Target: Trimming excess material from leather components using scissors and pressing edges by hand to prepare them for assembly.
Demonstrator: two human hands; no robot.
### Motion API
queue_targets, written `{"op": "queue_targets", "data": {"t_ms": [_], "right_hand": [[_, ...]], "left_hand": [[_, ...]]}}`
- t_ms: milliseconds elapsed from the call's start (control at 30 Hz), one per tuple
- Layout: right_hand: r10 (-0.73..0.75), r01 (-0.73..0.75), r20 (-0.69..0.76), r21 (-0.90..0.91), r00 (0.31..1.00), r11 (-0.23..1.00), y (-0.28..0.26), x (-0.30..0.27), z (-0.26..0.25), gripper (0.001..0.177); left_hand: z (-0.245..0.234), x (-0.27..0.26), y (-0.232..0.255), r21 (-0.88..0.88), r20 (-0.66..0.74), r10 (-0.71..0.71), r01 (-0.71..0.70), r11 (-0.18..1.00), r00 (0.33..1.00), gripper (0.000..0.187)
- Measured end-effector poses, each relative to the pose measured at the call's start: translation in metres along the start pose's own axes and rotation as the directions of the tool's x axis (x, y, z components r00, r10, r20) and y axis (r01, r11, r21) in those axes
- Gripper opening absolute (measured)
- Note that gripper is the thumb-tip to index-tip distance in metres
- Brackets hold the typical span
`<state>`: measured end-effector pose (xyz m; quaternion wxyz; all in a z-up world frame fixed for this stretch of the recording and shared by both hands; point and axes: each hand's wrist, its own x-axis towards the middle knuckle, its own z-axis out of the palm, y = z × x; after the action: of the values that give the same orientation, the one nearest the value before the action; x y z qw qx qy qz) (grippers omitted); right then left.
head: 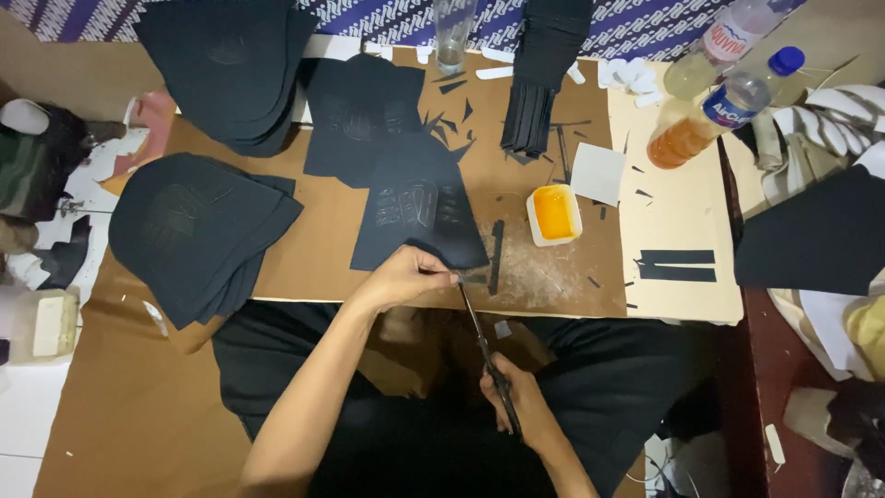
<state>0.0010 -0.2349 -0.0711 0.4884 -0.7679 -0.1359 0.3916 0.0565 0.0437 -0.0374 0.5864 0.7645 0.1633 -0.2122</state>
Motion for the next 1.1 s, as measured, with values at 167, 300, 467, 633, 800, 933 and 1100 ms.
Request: {"op": "queue_targets", "data": {"t_ms": [167, 300, 467, 633, 800, 933, 1100], "right_hand": [[-0.009, 0.009, 0.035, -0.008, 0.999, 1.000, 0.005, 0.002, -0.011, 0.036], [0.058, -0.059, 0.052, 0.007, 0.997, 0.998, 0.001, 0.004, -0.017, 0.027], [0.132, -0.132, 0.020, 0.006, 0.991, 0.991, 0.008, 0.009, -0.022, 0.025], [0.254, -0.254, 0.001, 0.028, 0.967, 0.967, 0.013, 0.015, -0.027, 0.024], [0.338, -0.338, -0.021, -0.032, 0.941, 0.941, -0.022, 0.010, -0.032, 0.029], [0.205, -0.208, -0.048, -0.072, 0.978, 0.975, -0.013, 0.007, -0.033, 0.035], [0.034, -0.036, 0.063, 0.030, 0.997, 0.999, -0.017, 0.000, -0.031, 0.007]], "left_hand": [[0.000, 0.006, -0.002, 0.001, 0.031, 0.006, -0.006, 1.000, 1.000, 0.020], [0.002, 0.013, -0.005, -0.015, 0.036, 0.029, -0.029, 0.999, 0.999, 0.020], [0.003, 0.013, 0.002, 0.000, 0.037, 0.011, -0.011, 1.000, 0.999, 0.023], [0.011, 0.026, -0.008, -0.067, 0.056, 0.045, -0.041, 0.997, 0.997, 0.020], [0.014, 0.032, -0.010, -0.010, 0.016, -0.052, 0.053, 0.999, 0.998, 0.024], [0.005, 0.032, -0.033, 0.123, -0.019, 0.013, -0.010, 0.992, 1.000, 0.030], [-0.013, -0.008, -0.021, -0.113, 0.023, 0.028, -0.025, 0.993, 0.999, 0.043]]}}
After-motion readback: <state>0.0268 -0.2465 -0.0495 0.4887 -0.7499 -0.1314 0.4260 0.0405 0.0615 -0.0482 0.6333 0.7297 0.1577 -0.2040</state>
